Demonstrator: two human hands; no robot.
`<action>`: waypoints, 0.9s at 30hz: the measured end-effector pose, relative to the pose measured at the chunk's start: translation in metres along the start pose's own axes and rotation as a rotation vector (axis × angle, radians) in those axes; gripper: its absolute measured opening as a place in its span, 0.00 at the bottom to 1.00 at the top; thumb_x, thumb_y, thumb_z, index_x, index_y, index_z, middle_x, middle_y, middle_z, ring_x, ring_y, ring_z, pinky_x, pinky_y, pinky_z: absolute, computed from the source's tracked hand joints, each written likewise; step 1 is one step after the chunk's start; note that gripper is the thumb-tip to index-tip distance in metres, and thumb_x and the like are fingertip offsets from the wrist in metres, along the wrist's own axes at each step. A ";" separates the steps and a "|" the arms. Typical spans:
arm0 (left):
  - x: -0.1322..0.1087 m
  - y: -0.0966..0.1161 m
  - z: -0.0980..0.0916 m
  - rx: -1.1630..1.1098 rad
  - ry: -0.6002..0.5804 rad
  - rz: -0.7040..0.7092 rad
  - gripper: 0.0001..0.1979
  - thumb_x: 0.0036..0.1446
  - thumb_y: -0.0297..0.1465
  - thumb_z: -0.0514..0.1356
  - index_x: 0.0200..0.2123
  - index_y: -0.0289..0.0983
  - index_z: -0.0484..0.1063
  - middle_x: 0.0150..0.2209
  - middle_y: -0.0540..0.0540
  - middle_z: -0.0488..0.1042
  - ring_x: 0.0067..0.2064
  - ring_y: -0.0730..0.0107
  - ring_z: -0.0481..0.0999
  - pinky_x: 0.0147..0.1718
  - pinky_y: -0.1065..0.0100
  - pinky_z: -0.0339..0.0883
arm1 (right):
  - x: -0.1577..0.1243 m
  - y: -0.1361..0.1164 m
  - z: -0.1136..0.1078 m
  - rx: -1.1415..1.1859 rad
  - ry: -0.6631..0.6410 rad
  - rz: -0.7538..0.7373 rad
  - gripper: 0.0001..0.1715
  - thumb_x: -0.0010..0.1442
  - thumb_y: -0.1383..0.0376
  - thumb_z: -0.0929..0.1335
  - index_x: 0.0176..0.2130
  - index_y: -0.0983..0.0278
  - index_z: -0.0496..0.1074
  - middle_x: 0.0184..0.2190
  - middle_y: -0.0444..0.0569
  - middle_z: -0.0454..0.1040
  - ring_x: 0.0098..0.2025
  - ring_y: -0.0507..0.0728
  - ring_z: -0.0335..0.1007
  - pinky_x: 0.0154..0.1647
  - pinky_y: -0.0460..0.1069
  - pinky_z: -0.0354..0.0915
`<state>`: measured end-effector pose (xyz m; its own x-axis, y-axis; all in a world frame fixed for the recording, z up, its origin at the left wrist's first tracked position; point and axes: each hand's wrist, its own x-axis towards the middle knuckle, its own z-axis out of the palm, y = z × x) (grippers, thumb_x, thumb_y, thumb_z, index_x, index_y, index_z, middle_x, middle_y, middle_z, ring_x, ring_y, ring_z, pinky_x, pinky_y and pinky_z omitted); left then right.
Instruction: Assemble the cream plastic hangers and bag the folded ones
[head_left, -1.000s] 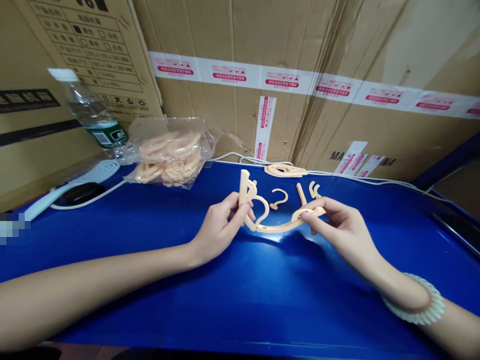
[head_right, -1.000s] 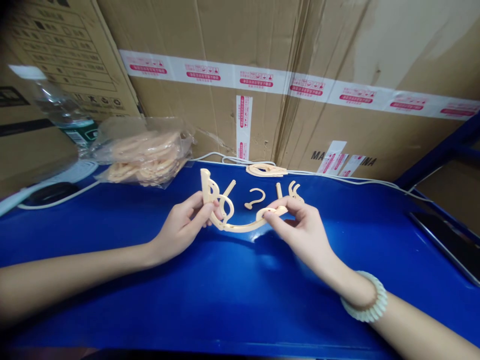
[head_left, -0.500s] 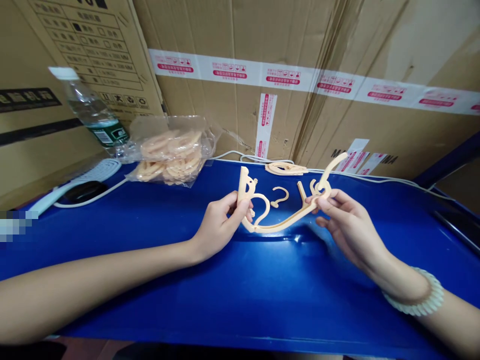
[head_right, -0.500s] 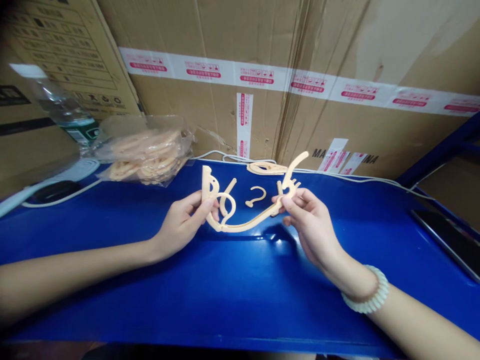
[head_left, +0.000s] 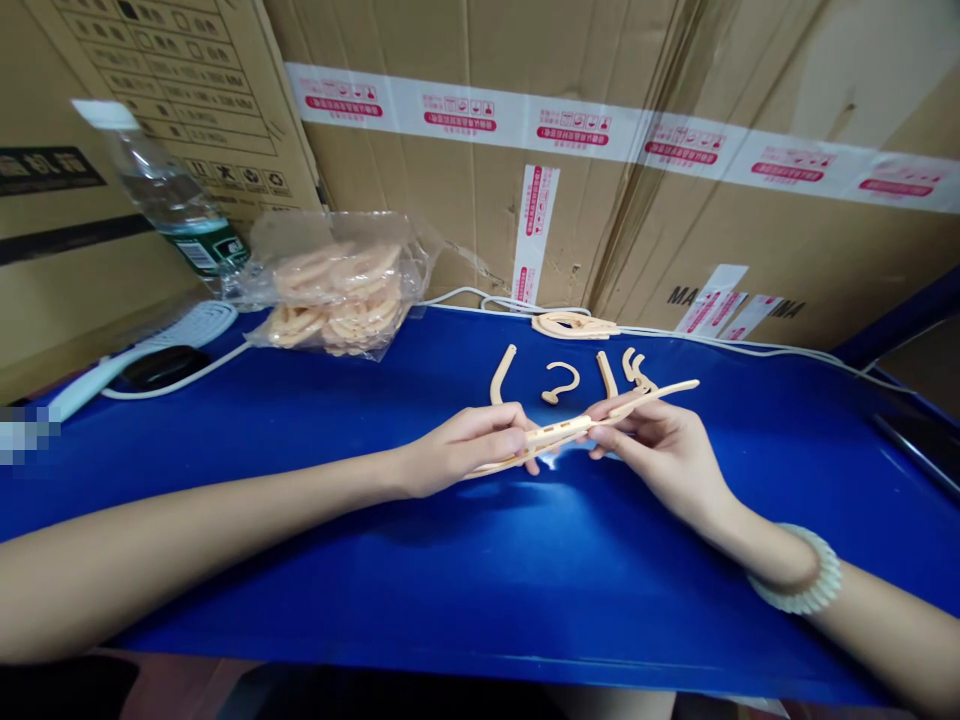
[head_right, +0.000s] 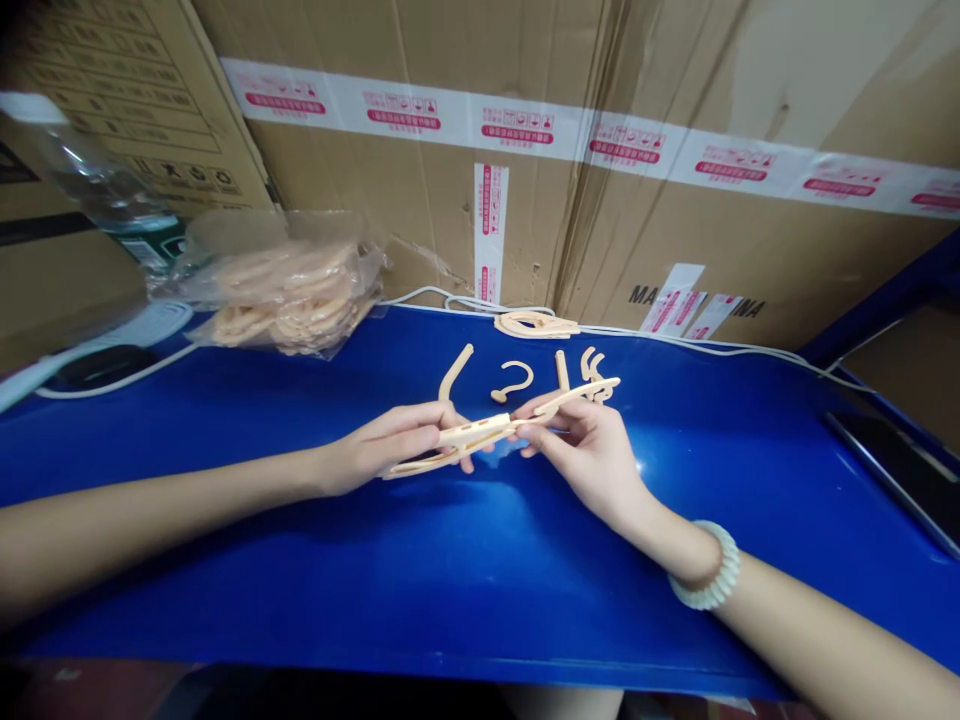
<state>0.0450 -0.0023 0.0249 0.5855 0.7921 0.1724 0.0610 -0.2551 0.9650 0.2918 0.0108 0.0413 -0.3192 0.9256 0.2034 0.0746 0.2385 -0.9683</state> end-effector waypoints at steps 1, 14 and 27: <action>0.001 -0.001 0.000 -0.039 -0.005 -0.010 0.22 0.65 0.51 0.57 0.36 0.38 0.72 0.39 0.40 0.82 0.45 0.53 0.82 0.47 0.55 0.74 | 0.000 0.000 0.000 -0.026 0.008 -0.020 0.15 0.51 0.56 0.80 0.32 0.63 0.80 0.34 0.49 0.81 0.27 0.54 0.77 0.29 0.49 0.77; -0.002 -0.006 0.005 0.135 -0.116 -0.085 0.13 0.68 0.37 0.57 0.47 0.34 0.72 0.28 0.51 0.73 0.24 0.77 0.67 0.23 0.76 0.58 | -0.004 0.005 0.000 -0.461 -0.200 -0.626 0.09 0.65 0.72 0.70 0.41 0.62 0.80 0.36 0.49 0.83 0.37 0.56 0.80 0.39 0.51 0.76; -0.007 -0.006 0.010 0.632 -0.140 0.257 0.15 0.72 0.31 0.48 0.40 0.35 0.73 0.26 0.50 0.73 0.25 0.73 0.69 0.26 0.72 0.57 | -0.016 -0.008 -0.002 -1.041 -0.290 -1.153 0.11 0.71 0.72 0.64 0.47 0.68 0.76 0.38 0.51 0.83 0.41 0.56 0.78 0.37 0.50 0.74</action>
<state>0.0485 -0.0113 0.0156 0.7408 0.5950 0.3117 0.3402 -0.7325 0.5897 0.2985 -0.0052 0.0457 -0.8137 0.0551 0.5786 0.2244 0.9481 0.2253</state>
